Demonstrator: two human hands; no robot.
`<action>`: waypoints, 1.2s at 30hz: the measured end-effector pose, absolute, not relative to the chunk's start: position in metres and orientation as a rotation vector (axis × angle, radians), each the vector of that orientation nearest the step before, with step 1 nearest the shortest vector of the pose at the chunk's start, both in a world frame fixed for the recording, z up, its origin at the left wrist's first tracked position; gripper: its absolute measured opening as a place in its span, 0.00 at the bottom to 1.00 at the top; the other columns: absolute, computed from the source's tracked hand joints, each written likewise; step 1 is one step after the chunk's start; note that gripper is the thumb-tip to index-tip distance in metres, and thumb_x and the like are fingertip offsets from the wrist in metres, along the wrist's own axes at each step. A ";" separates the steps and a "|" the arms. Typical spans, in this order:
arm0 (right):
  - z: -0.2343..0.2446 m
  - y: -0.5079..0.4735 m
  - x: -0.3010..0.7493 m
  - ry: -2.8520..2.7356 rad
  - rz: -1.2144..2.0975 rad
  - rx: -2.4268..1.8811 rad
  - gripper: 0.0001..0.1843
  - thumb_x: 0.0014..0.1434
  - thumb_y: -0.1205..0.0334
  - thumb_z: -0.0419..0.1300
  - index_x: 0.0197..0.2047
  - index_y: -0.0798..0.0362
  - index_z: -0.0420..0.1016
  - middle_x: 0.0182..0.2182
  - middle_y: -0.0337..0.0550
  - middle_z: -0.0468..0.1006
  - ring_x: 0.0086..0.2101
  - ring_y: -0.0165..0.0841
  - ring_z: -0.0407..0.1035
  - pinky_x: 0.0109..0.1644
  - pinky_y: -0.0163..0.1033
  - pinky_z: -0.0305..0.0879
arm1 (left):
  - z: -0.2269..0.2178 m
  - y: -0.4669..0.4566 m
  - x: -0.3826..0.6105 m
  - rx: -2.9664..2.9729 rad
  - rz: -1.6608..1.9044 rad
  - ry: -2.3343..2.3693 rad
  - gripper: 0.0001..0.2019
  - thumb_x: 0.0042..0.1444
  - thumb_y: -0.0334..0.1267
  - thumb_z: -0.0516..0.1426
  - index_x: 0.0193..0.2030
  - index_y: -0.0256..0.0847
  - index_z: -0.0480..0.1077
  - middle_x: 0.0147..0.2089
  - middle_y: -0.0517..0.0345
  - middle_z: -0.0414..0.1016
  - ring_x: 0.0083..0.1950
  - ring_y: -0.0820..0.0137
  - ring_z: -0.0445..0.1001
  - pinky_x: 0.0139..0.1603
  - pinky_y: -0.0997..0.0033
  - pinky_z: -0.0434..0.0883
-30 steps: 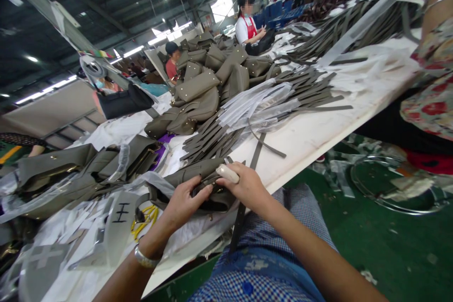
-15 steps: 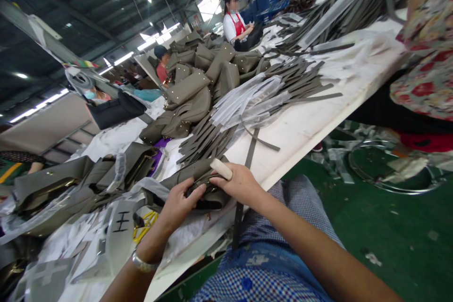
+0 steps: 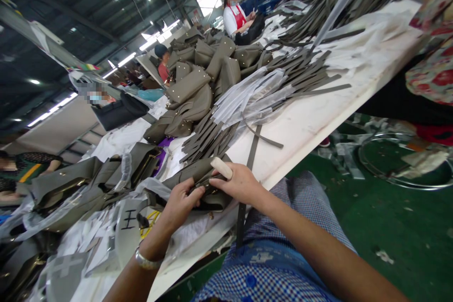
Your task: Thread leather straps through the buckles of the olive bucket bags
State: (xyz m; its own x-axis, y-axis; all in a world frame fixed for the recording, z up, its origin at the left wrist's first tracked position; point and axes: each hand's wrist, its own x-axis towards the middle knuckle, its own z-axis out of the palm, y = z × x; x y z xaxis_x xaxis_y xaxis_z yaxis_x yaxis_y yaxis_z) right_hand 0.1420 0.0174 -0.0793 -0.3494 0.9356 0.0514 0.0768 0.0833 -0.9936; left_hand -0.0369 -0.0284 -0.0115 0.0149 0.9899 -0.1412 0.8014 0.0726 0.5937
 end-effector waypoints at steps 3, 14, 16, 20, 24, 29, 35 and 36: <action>-0.075 0.017 0.143 -1.599 1.337 -1.042 0.09 0.54 0.55 0.65 0.37 0.50 0.80 0.30 0.39 0.81 0.31 0.34 0.74 0.34 0.36 0.68 | -0.014 -0.030 -0.038 1.776 0.490 1.812 0.14 0.56 0.47 0.53 0.26 0.39 0.65 0.21 0.63 0.67 0.26 0.69 0.67 0.29 0.72 0.61; -0.080 0.012 0.141 -1.551 1.365 -1.020 0.10 0.52 0.57 0.67 0.38 0.50 0.78 0.31 0.40 0.80 0.31 0.34 0.73 0.34 0.36 0.67 | -0.014 -0.030 -0.034 1.683 0.519 1.804 0.12 0.52 0.45 0.53 0.25 0.39 0.65 0.20 0.62 0.66 0.25 0.70 0.67 0.27 0.73 0.61; -0.080 0.013 0.141 -1.555 1.379 -1.025 0.10 0.51 0.57 0.67 0.37 0.50 0.78 0.30 0.38 0.80 0.31 0.33 0.72 0.34 0.36 0.67 | -0.014 -0.030 -0.034 1.641 0.546 1.794 0.11 0.51 0.44 0.54 0.25 0.39 0.65 0.20 0.62 0.67 0.24 0.70 0.67 0.26 0.73 0.61; -0.080 0.017 0.141 -1.582 1.383 -1.054 0.10 0.52 0.57 0.66 0.37 0.50 0.78 0.29 0.38 0.80 0.31 0.34 0.72 0.35 0.37 0.66 | -0.014 -0.030 -0.033 1.572 0.561 1.783 0.12 0.50 0.46 0.55 0.24 0.39 0.65 0.19 0.62 0.67 0.23 0.69 0.68 0.25 0.74 0.61; -0.077 0.015 0.143 -1.646 1.303 -1.071 0.10 0.54 0.54 0.65 0.38 0.50 0.78 0.30 0.39 0.80 0.32 0.35 0.73 0.37 0.39 0.67 | -0.015 -0.028 -0.034 1.571 0.565 1.802 0.13 0.50 0.47 0.55 0.23 0.39 0.64 0.17 0.62 0.67 0.22 0.70 0.67 0.25 0.74 0.60; -0.066 -0.004 0.160 -1.568 0.959 -1.099 0.09 0.61 0.56 0.60 0.44 0.49 0.77 0.41 0.43 0.80 0.41 0.39 0.73 0.46 0.42 0.67 | -0.016 -0.030 -0.032 1.562 0.587 1.790 0.13 0.51 0.45 0.55 0.23 0.39 0.65 0.17 0.63 0.67 0.21 0.71 0.68 0.24 0.74 0.60; -0.049 -0.037 0.175 -1.732 0.893 -0.999 0.08 0.62 0.66 0.57 0.39 0.48 0.78 0.35 0.41 0.80 0.35 0.35 0.74 0.41 0.38 0.69 | -0.017 -0.037 -0.029 1.673 0.566 1.869 0.13 0.52 0.43 0.55 0.22 0.40 0.62 0.19 0.63 0.67 0.24 0.70 0.68 0.25 0.75 0.58; -0.046 -0.042 0.175 -1.757 0.821 -1.004 0.08 0.63 0.65 0.57 0.40 0.48 0.78 0.37 0.43 0.80 0.36 0.36 0.74 0.41 0.38 0.69 | -0.018 -0.038 -0.029 1.685 0.562 1.883 0.13 0.52 0.43 0.55 0.22 0.40 0.61 0.19 0.63 0.66 0.25 0.70 0.67 0.25 0.75 0.57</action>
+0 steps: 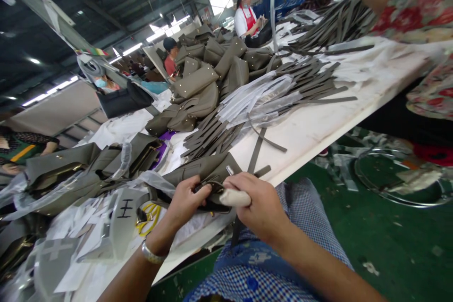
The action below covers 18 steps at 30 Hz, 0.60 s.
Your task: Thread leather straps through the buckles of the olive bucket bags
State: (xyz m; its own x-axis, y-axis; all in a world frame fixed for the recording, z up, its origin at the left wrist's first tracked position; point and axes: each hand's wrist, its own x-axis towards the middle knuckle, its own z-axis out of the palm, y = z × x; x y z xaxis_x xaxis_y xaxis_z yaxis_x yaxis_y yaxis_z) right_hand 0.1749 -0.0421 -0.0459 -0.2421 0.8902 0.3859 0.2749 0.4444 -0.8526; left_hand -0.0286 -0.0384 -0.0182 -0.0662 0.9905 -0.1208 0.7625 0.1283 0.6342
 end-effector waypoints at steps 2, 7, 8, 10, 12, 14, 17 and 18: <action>-0.041 -0.052 0.174 -1.773 0.753 -0.984 0.09 0.64 0.65 0.56 0.42 0.48 0.78 0.38 0.44 0.79 0.37 0.36 0.73 0.41 0.38 0.69 | -0.020 -0.039 -0.029 1.702 0.553 1.902 0.14 0.53 0.45 0.54 0.21 0.40 0.60 0.19 0.63 0.64 0.25 0.71 0.66 0.25 0.75 0.56; -0.036 -0.064 0.163 -1.726 1.117 -0.962 0.09 0.64 0.62 0.56 0.37 0.51 0.78 0.26 0.38 0.76 0.27 0.32 0.70 0.34 0.35 0.67 | -0.024 -0.039 -0.030 1.758 0.576 1.930 0.15 0.52 0.44 0.55 0.21 0.41 0.56 0.19 0.65 0.59 0.25 0.72 0.63 0.26 0.75 0.52; -0.037 -0.064 0.160 -1.694 1.175 -0.990 0.10 0.64 0.60 0.56 0.37 0.51 0.79 0.25 0.38 0.76 0.27 0.32 0.70 0.32 0.34 0.66 | -0.024 -0.039 -0.029 1.771 0.580 1.933 0.15 0.52 0.44 0.55 0.21 0.41 0.56 0.19 0.65 0.59 0.25 0.73 0.62 0.26 0.74 0.52; -0.039 -0.063 0.153 -1.637 1.244 -1.032 0.13 0.65 0.56 0.56 0.35 0.52 0.79 0.25 0.39 0.77 0.28 0.33 0.70 0.31 0.35 0.66 | -0.024 -0.040 -0.029 1.795 0.580 1.938 0.15 0.52 0.43 0.55 0.21 0.40 0.56 0.19 0.65 0.59 0.25 0.73 0.61 0.26 0.74 0.51; -0.041 -0.061 0.148 -1.606 1.272 -1.055 0.15 0.64 0.53 0.56 0.34 0.53 0.79 0.26 0.40 0.77 0.31 0.35 0.71 0.33 0.36 0.66 | -0.024 -0.042 -0.028 1.816 0.577 1.933 0.15 0.52 0.43 0.55 0.21 0.40 0.56 0.20 0.65 0.59 0.25 0.73 0.61 0.27 0.73 0.51; -0.041 -0.060 0.146 -1.596 1.294 -1.088 0.16 0.64 0.52 0.57 0.34 0.53 0.79 0.27 0.41 0.77 0.32 0.36 0.72 0.35 0.37 0.66 | -0.023 -0.045 -0.027 1.833 0.577 1.914 0.15 0.52 0.43 0.55 0.21 0.40 0.56 0.20 0.65 0.59 0.26 0.73 0.61 0.27 0.73 0.51; -0.038 -0.059 0.146 -1.596 1.354 -1.145 0.17 0.63 0.51 0.56 0.33 0.54 0.78 0.29 0.43 0.78 0.32 0.36 0.70 0.34 0.37 0.65 | -0.025 -0.050 -0.027 1.857 0.589 1.901 0.15 0.53 0.42 0.55 0.21 0.40 0.55 0.21 0.65 0.58 0.26 0.73 0.60 0.28 0.73 0.51; -0.036 -0.058 0.147 -1.601 1.376 -1.154 0.17 0.63 0.51 0.56 0.32 0.55 0.77 0.29 0.43 0.78 0.31 0.35 0.70 0.34 0.37 0.65 | -0.026 -0.051 -0.026 1.864 0.601 1.899 0.15 0.52 0.42 0.55 0.21 0.40 0.55 0.21 0.65 0.57 0.26 0.73 0.60 0.28 0.73 0.51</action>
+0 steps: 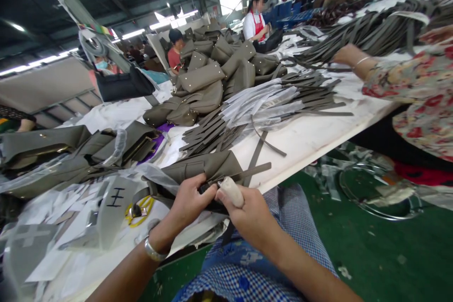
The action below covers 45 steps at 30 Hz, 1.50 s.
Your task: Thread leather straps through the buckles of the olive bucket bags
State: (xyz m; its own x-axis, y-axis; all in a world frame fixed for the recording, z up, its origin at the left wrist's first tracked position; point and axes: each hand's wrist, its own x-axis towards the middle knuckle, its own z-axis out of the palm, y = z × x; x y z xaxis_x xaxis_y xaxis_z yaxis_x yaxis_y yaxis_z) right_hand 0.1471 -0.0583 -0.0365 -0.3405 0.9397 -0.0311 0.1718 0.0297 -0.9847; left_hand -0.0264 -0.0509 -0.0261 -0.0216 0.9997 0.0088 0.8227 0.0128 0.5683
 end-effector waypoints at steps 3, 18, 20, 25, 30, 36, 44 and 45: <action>-0.034 -0.056 0.149 -1.574 1.459 -1.170 0.16 0.61 0.51 0.58 0.31 0.55 0.76 0.22 0.39 0.71 0.25 0.30 0.64 0.27 0.34 0.59 | -0.030 -0.054 -0.026 1.886 0.648 1.883 0.15 0.53 0.42 0.55 0.22 0.40 0.54 0.21 0.65 0.56 0.26 0.74 0.59 0.28 0.73 0.52; -0.057 -0.053 0.151 -0.964 2.028 -1.028 0.21 0.54 0.42 0.64 0.32 0.52 0.68 0.12 0.23 0.47 0.14 0.20 0.38 0.16 0.28 0.36 | -0.041 -0.057 -0.030 2.174 0.614 1.721 0.09 0.57 0.39 0.55 0.27 0.40 0.64 0.26 0.58 0.70 0.28 0.69 0.69 0.29 0.71 0.58; -0.054 -0.035 0.160 -0.981 2.117 -0.943 0.19 0.56 0.43 0.64 0.33 0.52 0.69 0.14 0.23 0.46 0.15 0.20 0.35 0.16 0.28 0.34 | -0.032 -0.050 -0.032 2.212 0.508 1.768 0.12 0.59 0.44 0.55 0.28 0.40 0.64 0.25 0.58 0.70 0.27 0.68 0.70 0.28 0.71 0.58; -0.037 0.028 0.167 -1.679 1.426 -1.106 0.20 0.60 0.45 0.59 0.38 0.54 0.78 0.17 0.34 0.65 0.19 0.27 0.58 0.23 0.32 0.54 | -0.006 -0.033 -0.046 2.309 0.500 1.851 0.16 0.63 0.52 0.53 0.45 0.41 0.70 0.41 0.54 0.78 0.40 0.61 0.77 0.37 0.66 0.69; -0.024 0.099 0.158 -2.182 0.462 -1.275 0.20 0.60 0.49 0.59 0.49 0.52 0.78 0.36 0.47 0.81 0.37 0.43 0.75 0.40 0.41 0.67 | 0.001 -0.028 -0.079 2.442 0.585 1.816 0.22 0.58 0.42 0.62 0.58 0.42 0.65 0.54 0.52 0.76 0.53 0.59 0.74 0.55 0.59 0.69; 0.018 0.101 0.126 -2.430 0.180 -0.756 0.24 0.62 0.55 0.59 0.60 0.52 0.70 0.59 0.54 0.70 0.59 0.47 0.62 0.61 0.54 0.58 | 0.022 -0.020 -0.097 2.524 0.628 1.769 0.13 0.61 0.35 0.58 0.52 0.45 0.70 0.52 0.55 0.77 0.52 0.63 0.75 0.53 0.63 0.69; 0.052 0.070 0.113 -2.447 1.177 -0.598 0.20 0.64 0.47 0.55 0.32 0.55 0.74 0.26 0.38 0.74 0.28 0.30 0.68 0.33 0.34 0.62 | 0.044 0.000 -0.122 2.612 0.719 1.736 0.18 0.59 0.42 0.60 0.55 0.44 0.68 0.54 0.52 0.75 0.54 0.62 0.73 0.55 0.65 0.67; 0.051 0.071 0.119 -2.396 1.274 -0.585 0.21 0.64 0.45 0.55 0.31 0.55 0.73 0.26 0.38 0.73 0.29 0.30 0.67 0.35 0.34 0.62 | 0.039 0.003 -0.134 2.584 0.707 1.744 0.18 0.58 0.42 0.61 0.54 0.43 0.69 0.55 0.51 0.75 0.54 0.61 0.73 0.56 0.64 0.66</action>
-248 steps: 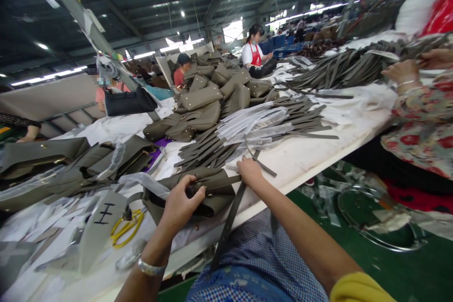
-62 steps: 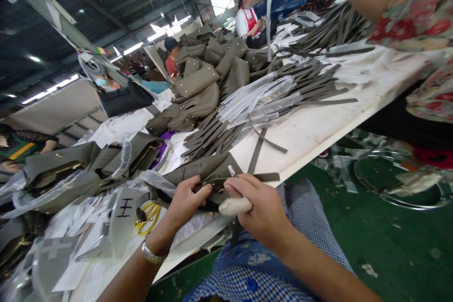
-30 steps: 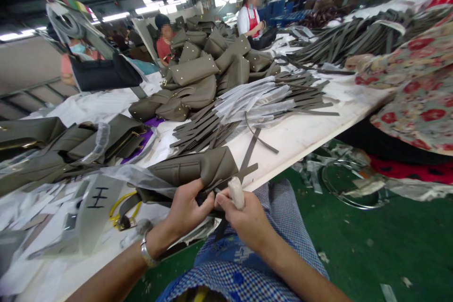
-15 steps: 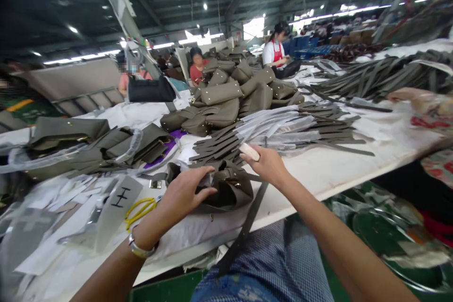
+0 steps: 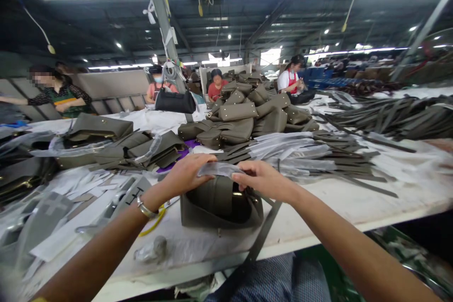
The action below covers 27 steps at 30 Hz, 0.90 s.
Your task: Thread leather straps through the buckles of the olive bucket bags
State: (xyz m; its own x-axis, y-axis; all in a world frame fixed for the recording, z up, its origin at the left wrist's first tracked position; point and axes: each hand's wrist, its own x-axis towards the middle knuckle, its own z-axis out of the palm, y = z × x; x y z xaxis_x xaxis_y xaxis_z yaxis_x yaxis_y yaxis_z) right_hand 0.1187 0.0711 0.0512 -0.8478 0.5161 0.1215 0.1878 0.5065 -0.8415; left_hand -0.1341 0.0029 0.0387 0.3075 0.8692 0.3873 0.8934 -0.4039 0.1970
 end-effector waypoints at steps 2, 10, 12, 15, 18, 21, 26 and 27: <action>0.050 0.075 0.132 -2.262 1.443 -0.574 0.23 0.63 0.42 0.56 0.31 0.55 0.71 0.26 0.38 0.72 0.30 0.31 0.68 0.38 0.36 0.63 | 0.028 0.009 -0.161 -2.521 -0.698 -1.773 0.15 0.58 0.41 0.59 0.50 0.41 0.72 0.52 0.50 0.77 0.53 0.61 0.73 0.55 0.65 0.67; 0.094 0.076 0.128 -2.076 0.697 -0.970 0.31 0.64 0.36 0.47 0.41 0.53 0.78 0.35 0.45 0.79 0.38 0.39 0.72 0.44 0.41 0.66 | 0.069 0.012 -0.179 -2.237 -1.096 -1.842 0.16 0.67 0.38 0.44 0.45 0.37 0.72 0.40 0.55 0.78 0.37 0.70 0.73 0.42 0.73 0.66; 0.117 0.059 0.109 -2.099 0.322 -0.879 0.27 0.67 0.41 0.47 0.51 0.50 0.76 0.43 0.46 0.80 0.43 0.40 0.73 0.48 0.42 0.65 | 0.096 0.010 -0.156 -2.172 -1.176 -1.742 0.15 0.67 0.38 0.45 0.45 0.38 0.72 0.41 0.56 0.78 0.37 0.71 0.73 0.43 0.73 0.65; 0.141 0.032 0.081 -2.284 0.053 -0.801 0.26 0.66 0.44 0.50 0.59 0.48 0.71 0.45 0.47 0.80 0.42 0.42 0.74 0.45 0.41 0.64 | 0.128 0.004 -0.121 -2.203 -1.283 -1.582 0.13 0.67 0.38 0.47 0.44 0.38 0.72 0.40 0.58 0.77 0.38 0.72 0.73 0.43 0.75 0.65; 0.147 0.025 0.074 -2.421 0.007 -0.825 0.22 0.65 0.44 0.53 0.51 0.48 0.78 0.32 0.43 0.82 0.31 0.37 0.74 0.34 0.37 0.60 | 0.139 -0.006 -0.108 -2.314 -1.444 -1.551 0.15 0.68 0.43 0.46 0.46 0.38 0.71 0.35 0.60 0.76 0.32 0.75 0.72 0.37 0.78 0.66; 0.139 0.042 0.097 -2.342 -0.087 -0.906 0.21 0.65 0.44 0.52 0.37 0.49 0.80 0.27 0.40 0.80 0.27 0.34 0.71 0.31 0.36 0.57 | 0.121 -0.017 -0.125 -2.564 -1.434 -1.766 0.18 0.68 0.48 0.44 0.44 0.39 0.69 0.30 0.62 0.74 0.22 0.77 0.67 0.27 0.78 0.63; 0.119 0.073 0.136 -2.237 -0.513 -1.150 0.20 0.66 0.48 0.52 0.40 0.52 0.80 0.33 0.49 0.81 0.30 0.44 0.74 0.32 0.43 0.63 | 0.078 -0.025 -0.169 -2.468 -1.213 -1.976 0.24 0.66 0.48 0.47 0.22 0.38 0.65 0.19 0.64 0.63 0.22 0.76 0.61 0.26 0.76 0.57; 0.117 0.072 0.134 -2.222 -0.608 -1.109 0.19 0.67 0.52 0.51 0.45 0.54 0.79 0.40 0.52 0.81 0.36 0.47 0.75 0.37 0.47 0.66 | 0.076 -0.025 -0.171 -2.379 -1.223 -1.941 0.23 0.65 0.47 0.49 0.22 0.37 0.66 0.21 0.64 0.64 0.24 0.76 0.62 0.28 0.76 0.57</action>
State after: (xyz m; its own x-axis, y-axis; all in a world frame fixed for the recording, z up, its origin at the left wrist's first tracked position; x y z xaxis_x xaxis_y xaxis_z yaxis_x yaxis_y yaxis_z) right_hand 0.1335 0.0720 0.1170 -0.4889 0.5602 0.6687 0.8227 0.5511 0.1398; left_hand -0.1710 -0.0252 0.0764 0.0423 0.9001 0.4335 0.7796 -0.3012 0.5491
